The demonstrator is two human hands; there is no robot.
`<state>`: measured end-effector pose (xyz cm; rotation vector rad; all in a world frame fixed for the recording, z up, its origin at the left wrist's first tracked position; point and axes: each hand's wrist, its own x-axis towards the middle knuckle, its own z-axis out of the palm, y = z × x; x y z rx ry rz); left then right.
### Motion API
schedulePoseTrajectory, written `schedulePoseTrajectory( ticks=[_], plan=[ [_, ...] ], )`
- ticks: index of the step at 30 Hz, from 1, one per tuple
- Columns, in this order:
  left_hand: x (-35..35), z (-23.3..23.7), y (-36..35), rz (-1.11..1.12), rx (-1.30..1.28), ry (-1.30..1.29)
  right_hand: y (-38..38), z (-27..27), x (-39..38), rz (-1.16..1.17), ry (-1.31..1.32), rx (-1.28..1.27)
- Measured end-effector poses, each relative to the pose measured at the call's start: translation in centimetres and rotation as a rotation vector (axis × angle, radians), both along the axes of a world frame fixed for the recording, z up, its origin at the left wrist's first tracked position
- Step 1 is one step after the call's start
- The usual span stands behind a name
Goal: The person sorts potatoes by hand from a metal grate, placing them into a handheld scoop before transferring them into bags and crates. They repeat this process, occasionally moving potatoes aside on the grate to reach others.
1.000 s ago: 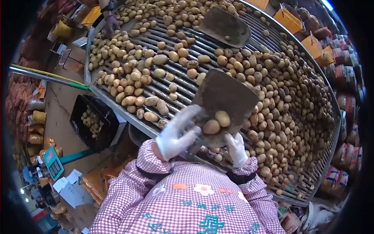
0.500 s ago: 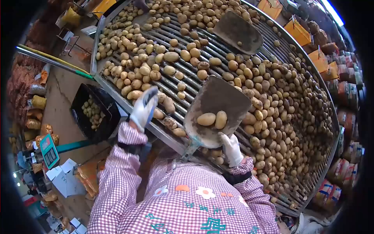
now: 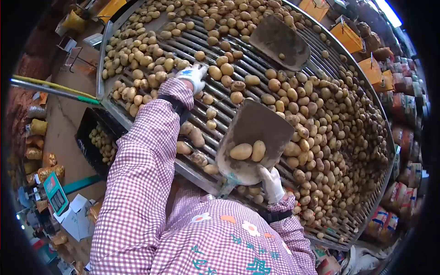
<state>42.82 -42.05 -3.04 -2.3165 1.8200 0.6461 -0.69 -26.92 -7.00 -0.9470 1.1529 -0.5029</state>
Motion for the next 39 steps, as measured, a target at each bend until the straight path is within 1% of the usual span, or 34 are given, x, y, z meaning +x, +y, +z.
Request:
schedulePoseTrajectory(
  ticks=[1, 2, 4, 5, 6, 7, 8, 9, 10, 11, 12, 13, 15, 16, 18, 19, 20, 21, 22, 24, 26, 27, 28, 30, 31, 32, 33, 34, 35, 36, 37, 38, 39],
  plan=[
    [-0.8, 0.6, -0.4, -0.002, 0.063, -0.081, 0.1, 0.2, -0.1, 0.041, 0.020, 0.000],
    [0.0, -0.8, -0.8, -0.027, 0.020, -0.068, 0.0, 0.3, 0.0, 0.082, 0.038, -0.001],
    [2.4, -2.4, -0.7, 0.109, -0.249, 0.347, -0.2, 1.2, 0.2, 0.092, 0.061, 0.006],
    [3.6, -3.5, -1.1, 0.552, -0.215, 0.997, -0.1, 1.4, 0.6, 0.064, 0.067, -0.064],
    [3.9, -1.0, 0.7, 0.771, -0.341, 1.346, -0.1, 2.0, 1.0, 0.040, 0.072, -0.130],
    [5.0, -0.4, 1.9, 0.815, -0.485, 1.545, -0.3, 2.9, 1.3, -0.005, -0.014, 0.005],
    [6.2, 0.8, 3.3, 0.810, -0.570, 1.667, -0.3, 2.5, 1.0, 0.000, -0.021, 0.011],
    [7.7, 1.0, 4.5, 0.831, -0.635, 1.681, -0.1, 1.9, 0.3, 0.044, 0.007, 0.004],
    [7.3, 3.5, 6.3, 0.841, -0.680, 1.677, -0.1, 1.5, 0.1, 0.087, 0.035, -0.004],
    [9.5, 2.6, 7.9, 0.853, -0.628, 1.645, -0.6, 3.2, 1.4, 0.002, -0.037, 0.096],
    [11.4, 1.7, 9.1, 0.862, -0.573, 1.615, -0.7, 3.1, 1.4, 0.001, -0.039, 0.096],
    [11.0, 1.8, 9.8, 0.862, -0.571, 1.615, -0.6, 2.9, 1.1, 0.022, -0.008, 0.068],
    [10.1, 2.6, 11.5, 0.758, -0.558, 1.297, -0.5, 2.9, 1.3, 0.047, 0.022, 0.043],
    [9.7, 3.4, 11.6, 0.802, -0.444, 1.200, -0.5, 3.3, 1.6, 0.029, 0.011, 0.035],
    [10.0, 1.4, 11.6, 0.730, -0.483, 1.220, -0.5, 3.9, 1.8, 0.009, 0.006, 0.030],
    [10.0, 0.8, 11.2, 0.730, -0.480, 1.226, -0.7, 4.2, 1.8, 0.071, 0.079, -0.039],
    [9.8, 0.4, 10.6, 0.671, -0.393, 0.980, -0.7, 4.4, 1.7, 0.134, 0.151, -0.110],
    [9.9, 0.0, 10.0, 0.608, -0.308, 0.734, -0.5, 3.9, 1.4, 0.134, 0.154, -0.112],
    [9.8, 0.2, 9.2, 0.558, -0.269, 0.544, -0.4, 3.5, 1.3, 0.137, 0.141, -0.156],
    [10.1, 1.1, 7.8, 0.390, -0.125, 0.255, -0.2, 2.8, 1.1, 0.132, 0.129, -0.204],
    [10.6, 2.2, 5.5, 0.253, 0.108, 0.136, -0.4, 3.7, 1.7, 0.016, 0.051, 0.007],
    [10.1, 2.5, 5.2, 0.242, 0.093, 0.066, -0.2, 3.2, 1.5, 0.015, 0.048, 0.007],
    [10.6, 1.9, 5.0, 0.238, 0.089, 0.060, 0.0, 2.4, 1.3, -0.014, 0.007, 0.015],
    [11.8, 0.2, 4.0, 0.143, 0.249, 0.095, 0.1, 2.1, 1.5, -0.055, -0.038, 0.016],
    [12.6, 0.5, 3.9, 0.065, 0.208, 0.255, 0.0, 2.5, 1.8, -0.060, -0.033, 0.008],
    [13.4, -0.1, 4.9, 0.123, 0.053, 0.623, 0.1, 3.0, 2.0, -0.064, -0.026, 0.004],
    [14.0, -0.9, 5.8, 0.185, -0.030, 0.810, 0.1, 3.4, 2.1, -0.073, -0.025, 0.008],
    [14.0, -0.8, 6.4, 0.249, -0.116, 0.996, -0.1, 3.9, 2.2, -0.040, 0.028, 0.007],
    [14.0, -0.6, 6.7, 0.426, -0.098, 1.279, -0.2, 4.2, 2.2, -0.007, 0.082, 0.002],
    [13.4, -0.9, 7.6, 0.579, -0.172, 1.405, -0.1, 3.1, 1.5, -0.013, 0.084, 0.001],
    [12.5, -0.2, 8.3, 0.610, -0.231, 1.446, 0.2, 1.1, 0.4, 0.090, 0.161, -0.153],
    [11.6, 0.3, 9.0, 0.642, -0.289, 1.484, 0.4, 0.4, 0.1, 0.194, 0.238, -0.304],
    [11.0, 0.5, 9.5, 0.639, -0.286, 1.485, 0.6, -0.2, -0.2, 0.190, 0.239, -0.304]
  ],
)
